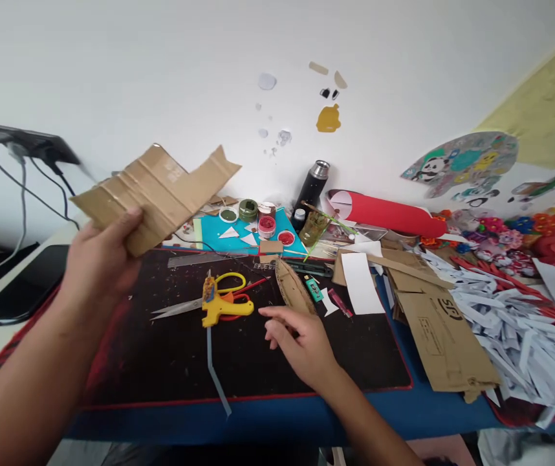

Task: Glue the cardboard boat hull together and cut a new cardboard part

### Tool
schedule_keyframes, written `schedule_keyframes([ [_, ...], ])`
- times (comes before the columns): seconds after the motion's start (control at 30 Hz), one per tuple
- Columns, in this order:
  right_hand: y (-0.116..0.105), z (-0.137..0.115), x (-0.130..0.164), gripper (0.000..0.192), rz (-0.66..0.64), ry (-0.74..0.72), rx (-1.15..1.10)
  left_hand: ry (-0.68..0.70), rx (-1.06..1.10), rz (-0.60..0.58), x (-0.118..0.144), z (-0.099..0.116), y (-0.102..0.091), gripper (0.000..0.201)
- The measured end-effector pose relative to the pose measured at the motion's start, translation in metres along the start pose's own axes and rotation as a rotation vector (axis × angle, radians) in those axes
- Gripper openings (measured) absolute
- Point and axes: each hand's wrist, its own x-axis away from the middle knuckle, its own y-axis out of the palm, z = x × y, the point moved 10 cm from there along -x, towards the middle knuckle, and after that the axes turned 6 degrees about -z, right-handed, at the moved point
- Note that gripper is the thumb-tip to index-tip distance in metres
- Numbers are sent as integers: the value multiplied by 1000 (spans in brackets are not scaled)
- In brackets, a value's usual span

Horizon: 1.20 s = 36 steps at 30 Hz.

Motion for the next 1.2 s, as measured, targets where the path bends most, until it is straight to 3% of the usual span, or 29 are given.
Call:
schedule_keyframes([
  [0.2,35,-14,-2,31,-133,-143,476,-84,-16,11,-4,-2,-36,26],
  [0.3,60,-2,-5,27,-254,-110,666,-133,20,42,1,-11,-51,29],
  [0.4,75,12,-11,27,-332,-36,762,-161,70,-2,5,-18,-56,27],
  [0.57,73,11,-36,23,-248,0,712,-244,96,-38,10,-33,-65,28],
  [0.67,78,8,-50,21,-269,-5,738,-261,109,-35,12,-40,-70,27],
  [0.83,71,9,-52,22,-267,-8,789,-278,74,-62,13,-45,-80,33],
  [0.93,58,13,-49,32,-254,50,871,-271,81,-74,11,-40,-88,37],
  [1.07,64,18,-53,54,-414,137,1070,-262,101,26,7,-25,-102,35],
  [1.2,78,17,-60,41,-524,169,1166,-232,89,96,7,-4,-109,36],
])
